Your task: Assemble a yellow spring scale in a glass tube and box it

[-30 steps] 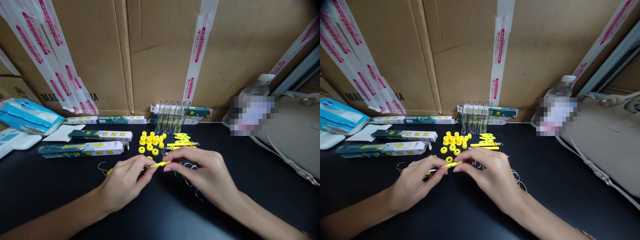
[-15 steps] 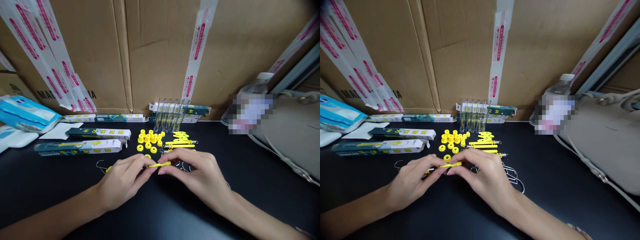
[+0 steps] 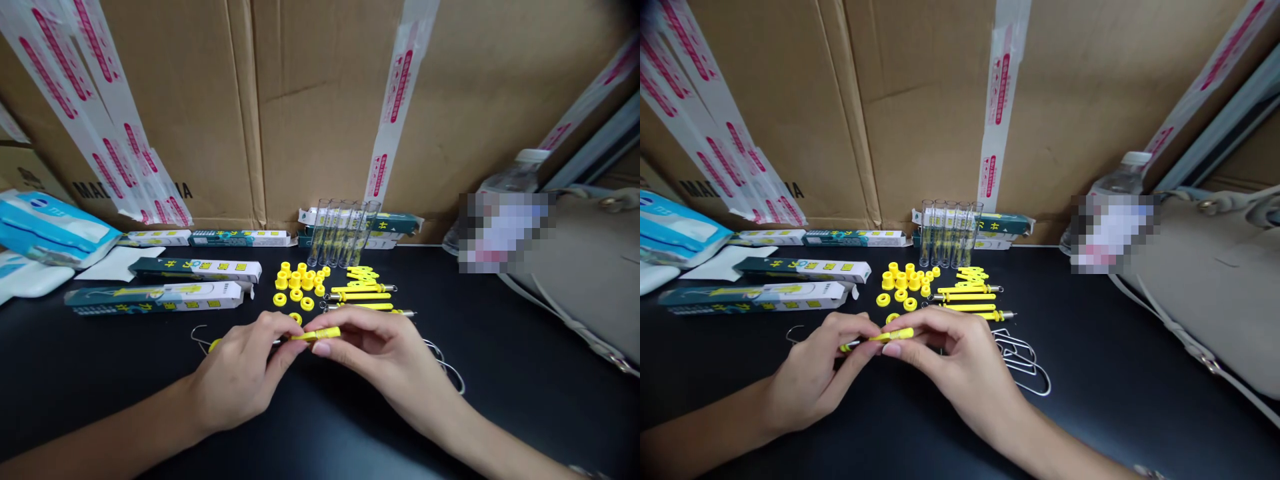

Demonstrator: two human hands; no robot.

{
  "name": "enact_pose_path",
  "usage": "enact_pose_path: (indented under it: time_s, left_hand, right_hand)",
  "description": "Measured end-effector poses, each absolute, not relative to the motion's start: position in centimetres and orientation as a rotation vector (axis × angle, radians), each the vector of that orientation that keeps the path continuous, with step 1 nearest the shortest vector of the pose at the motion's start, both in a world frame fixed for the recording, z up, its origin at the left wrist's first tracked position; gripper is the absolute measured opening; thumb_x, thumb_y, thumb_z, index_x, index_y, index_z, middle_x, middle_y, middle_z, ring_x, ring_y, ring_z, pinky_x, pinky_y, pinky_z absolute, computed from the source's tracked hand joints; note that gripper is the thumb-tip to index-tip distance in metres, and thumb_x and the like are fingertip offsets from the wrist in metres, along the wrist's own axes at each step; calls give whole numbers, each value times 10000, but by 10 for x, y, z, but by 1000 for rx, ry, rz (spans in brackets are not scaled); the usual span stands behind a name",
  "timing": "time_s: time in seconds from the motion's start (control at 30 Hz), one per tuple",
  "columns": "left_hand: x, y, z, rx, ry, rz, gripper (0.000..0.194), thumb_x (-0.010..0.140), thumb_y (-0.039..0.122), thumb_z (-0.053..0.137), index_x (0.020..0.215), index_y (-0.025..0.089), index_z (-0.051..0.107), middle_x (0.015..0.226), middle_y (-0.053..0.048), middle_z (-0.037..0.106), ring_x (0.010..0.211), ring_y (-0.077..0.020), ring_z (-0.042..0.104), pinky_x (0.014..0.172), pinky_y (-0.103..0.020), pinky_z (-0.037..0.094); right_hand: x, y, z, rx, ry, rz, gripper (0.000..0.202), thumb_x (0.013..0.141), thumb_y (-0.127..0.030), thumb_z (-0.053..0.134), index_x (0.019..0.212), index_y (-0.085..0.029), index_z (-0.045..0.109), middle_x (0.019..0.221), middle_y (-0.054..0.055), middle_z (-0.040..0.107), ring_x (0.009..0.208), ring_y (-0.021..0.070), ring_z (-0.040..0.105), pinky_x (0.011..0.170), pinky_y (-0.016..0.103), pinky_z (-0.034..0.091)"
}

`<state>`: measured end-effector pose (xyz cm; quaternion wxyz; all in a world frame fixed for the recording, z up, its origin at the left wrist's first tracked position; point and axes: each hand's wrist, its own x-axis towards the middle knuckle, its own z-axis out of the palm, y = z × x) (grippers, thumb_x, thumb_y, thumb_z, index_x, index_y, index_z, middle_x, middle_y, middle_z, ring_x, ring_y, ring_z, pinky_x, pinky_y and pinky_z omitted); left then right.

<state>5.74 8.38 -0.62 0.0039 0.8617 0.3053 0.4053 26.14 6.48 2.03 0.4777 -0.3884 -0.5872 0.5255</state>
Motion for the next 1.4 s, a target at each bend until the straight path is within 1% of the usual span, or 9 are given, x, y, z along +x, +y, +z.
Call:
enact_pose_path:
  time_s: [0.17, 0.3, 0.53, 0.73, 0.87, 1.03, 1.2, 1.3, 1.4]
  left_hand:
    - [58, 84, -6, 2735, 810, 1221, 102, 1049, 253, 433, 1120, 212, 494, 901, -38, 724, 809, -188, 782, 705, -247, 642]
    - [59, 83, -3, 2702, 808, 1174, 160, 995, 186, 503, 1151, 200, 470, 952, -50, 704, 867, -172, 767, 788, -232, 632]
    - [61, 86, -6, 2670, 898, 1157, 95, 1054, 224, 463, 1147, 204, 467, 972, -36, 732, 875, -150, 780, 788, -201, 621]
    - [61, 90, -4, 2608, 853, 1180, 89, 1071, 253, 464, 1148, 216, 440, 939, -7, 770, 831, -138, 793, 757, -191, 619]
    - [63, 89, -4, 2601, 870, 1179, 81, 1078, 286, 456, 1130, 224, 449, 900, 11, 767, 780, -123, 792, 719, -173, 621]
    - [60, 87, -1, 2634, 997, 1189, 207, 1052, 377, 483, 1157, 200, 458, 967, -54, 766, 856, -177, 795, 762, -246, 651]
    - [60, 86, 5, 2942, 865, 1253, 240, 1031, 325, 445, 1172, 137, 493, 931, -109, 768, 764, -225, 780, 680, -330, 664]
    - [62, 86, 3, 3023, 826, 1277, 213, 1001, 239, 492, 1180, 122, 484, 905, -100, 771, 686, -209, 764, 598, -304, 642]
    - [61, 85, -2, 2925, 906, 1222, 261, 969, 237, 548, 1201, 144, 472, 946, -89, 773, 731, -189, 772, 571, -250, 618]
  right_hand:
    - [260, 63, 21, -940, -1416, 1309, 122, 802, -354, 838, 861, -248, 828, 863, 9, 809, 812, 169, 744, 776, 243, 589]
    - [259, 66, 22, -927, -1343, 1379, 117, 784, -351, 851, 868, -270, 837, 878, 1, 818, 808, 163, 756, 775, 234, 595]
    - [262, 70, 20, -931, -1309, 1414, 148, 752, -358, 873, 864, -266, 847, 914, 11, 825, 868, 178, 760, 843, 261, 596]
    - [260, 72, 19, -963, -1367, 1369, 218, 767, -423, 849, 822, -214, 814, 869, 31, 811, 827, 192, 751, 825, 292, 596]
    - [257, 72, 20, -963, -1375, 1332, 205, 763, -406, 854, 752, -209, 796, 779, 6, 777, 768, 167, 721, 757, 245, 580]
    - [263, 74, 25, -964, -1332, 1259, 190, 793, -395, 837, 785, -210, 801, 784, 14, 782, 734, 162, 731, 747, 251, 597]
    - [271, 76, 32, -877, -1241, 1263, 122, 835, -342, 827, 866, -225, 824, 874, 22, 811, 854, 153, 771, 840, 220, 607]
    - [272, 75, 33, -812, -1199, 1375, 128, 862, -334, 806, 896, -213, 827, 923, 42, 813, 933, 181, 777, 903, 271, 619]
    - [273, 74, 33, -804, -1121, 1455, 160, 853, -349, 813, 914, -201, 820, 868, 42, 804, 852, 197, 795, 856, 334, 661]
